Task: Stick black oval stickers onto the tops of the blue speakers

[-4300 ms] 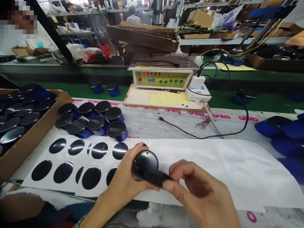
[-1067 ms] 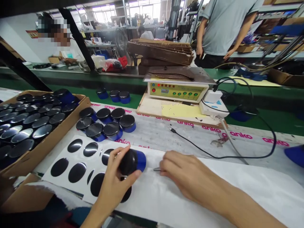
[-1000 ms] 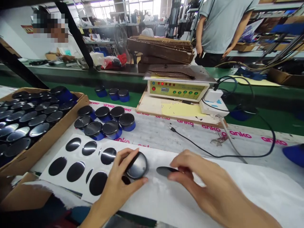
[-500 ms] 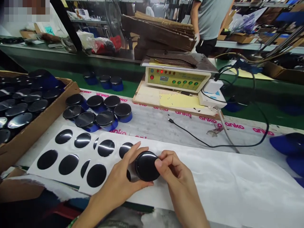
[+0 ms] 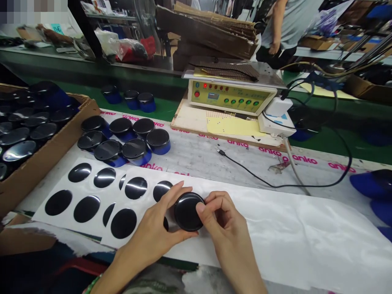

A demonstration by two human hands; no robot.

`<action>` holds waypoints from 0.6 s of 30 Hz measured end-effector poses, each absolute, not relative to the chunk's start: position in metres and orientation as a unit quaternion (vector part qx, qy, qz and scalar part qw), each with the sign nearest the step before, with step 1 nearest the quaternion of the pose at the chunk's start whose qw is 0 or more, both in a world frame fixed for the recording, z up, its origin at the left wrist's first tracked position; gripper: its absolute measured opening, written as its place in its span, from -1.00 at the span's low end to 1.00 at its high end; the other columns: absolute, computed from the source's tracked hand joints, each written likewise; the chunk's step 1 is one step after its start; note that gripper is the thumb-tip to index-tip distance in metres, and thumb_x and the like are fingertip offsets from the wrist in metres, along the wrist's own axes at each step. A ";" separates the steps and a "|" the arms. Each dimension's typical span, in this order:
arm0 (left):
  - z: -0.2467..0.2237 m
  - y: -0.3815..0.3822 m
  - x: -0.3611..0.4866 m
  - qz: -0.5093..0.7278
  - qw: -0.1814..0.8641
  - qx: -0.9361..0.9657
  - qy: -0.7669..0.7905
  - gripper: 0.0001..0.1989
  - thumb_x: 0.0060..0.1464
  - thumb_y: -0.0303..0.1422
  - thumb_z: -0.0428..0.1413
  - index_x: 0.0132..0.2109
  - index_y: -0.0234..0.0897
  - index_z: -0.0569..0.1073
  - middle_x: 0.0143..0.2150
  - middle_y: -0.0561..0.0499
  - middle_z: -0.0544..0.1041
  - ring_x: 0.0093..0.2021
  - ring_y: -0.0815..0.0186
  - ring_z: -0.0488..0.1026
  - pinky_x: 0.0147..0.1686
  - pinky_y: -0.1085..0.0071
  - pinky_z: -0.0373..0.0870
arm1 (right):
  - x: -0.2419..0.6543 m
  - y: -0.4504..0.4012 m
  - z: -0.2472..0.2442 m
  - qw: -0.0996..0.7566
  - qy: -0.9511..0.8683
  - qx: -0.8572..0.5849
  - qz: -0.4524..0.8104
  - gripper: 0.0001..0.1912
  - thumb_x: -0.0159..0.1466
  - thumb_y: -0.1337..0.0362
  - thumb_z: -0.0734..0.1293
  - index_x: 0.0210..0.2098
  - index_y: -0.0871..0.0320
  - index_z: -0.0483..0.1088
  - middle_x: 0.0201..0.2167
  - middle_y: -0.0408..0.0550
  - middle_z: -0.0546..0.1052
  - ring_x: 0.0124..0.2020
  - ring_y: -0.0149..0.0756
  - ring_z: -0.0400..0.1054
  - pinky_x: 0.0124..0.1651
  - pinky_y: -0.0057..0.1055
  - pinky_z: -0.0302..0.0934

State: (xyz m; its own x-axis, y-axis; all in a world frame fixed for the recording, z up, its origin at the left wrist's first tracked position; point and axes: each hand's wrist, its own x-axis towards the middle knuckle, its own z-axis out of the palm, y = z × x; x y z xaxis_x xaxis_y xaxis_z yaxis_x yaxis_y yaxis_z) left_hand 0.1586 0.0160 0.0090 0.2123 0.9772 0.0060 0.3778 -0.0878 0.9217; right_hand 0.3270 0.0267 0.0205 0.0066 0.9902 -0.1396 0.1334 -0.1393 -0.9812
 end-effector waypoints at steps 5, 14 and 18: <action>0.008 0.014 0.159 0.348 0.427 0.654 0.518 -0.06 -0.08 -0.32 0.33 0.26 0.29 -0.08 0.21 0.29 0.35 0.19 0.37 0.32 0.16 0.38 0.30 | 0.321 0.028 0.024 0.437 -0.543 -0.578 0.425 -0.72 0.20 0.14 0.36 -0.55 0.12 0.30 -0.39 -0.13 0.33 -0.35 -0.37 0.27 -0.33 -0.49 0.20; 0.004 0.016 0.160 0.340 0.305 0.734 0.503 -0.21 0.05 -0.26 0.23 0.30 0.05 -0.05 0.22 0.06 0.35 0.19 0.25 0.34 0.14 0.30 0.36 | 0.328 0.026 0.032 0.322 -0.692 -0.587 0.269 -0.73 0.31 0.11 0.22 -0.46 0.08 0.20 -0.49 -0.18 0.33 -0.45 -0.36 0.28 -0.41 -0.44 0.17; 0.009 0.006 0.166 0.250 0.169 0.811 0.501 -0.29 0.08 -0.25 0.18 0.30 -0.07 0.04 0.18 -0.15 0.35 0.12 0.02 0.37 -0.25 0.20 0.57 | 0.351 0.043 0.046 0.211 -0.780 -0.588 0.042 -0.58 0.26 -0.09 0.21 -0.56 0.06 0.15 -0.70 -0.21 0.29 -0.69 -0.32 0.17 -0.61 -0.40 -0.01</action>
State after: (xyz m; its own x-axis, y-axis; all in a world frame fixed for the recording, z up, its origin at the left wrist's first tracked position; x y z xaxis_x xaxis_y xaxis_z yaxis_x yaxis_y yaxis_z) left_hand 0.1656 0.0058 0.0087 0.3721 0.8975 0.2365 0.7282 -0.4403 0.5252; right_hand 0.3514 0.0426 0.0456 -0.2191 0.9347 0.2799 0.8989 0.3049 -0.3147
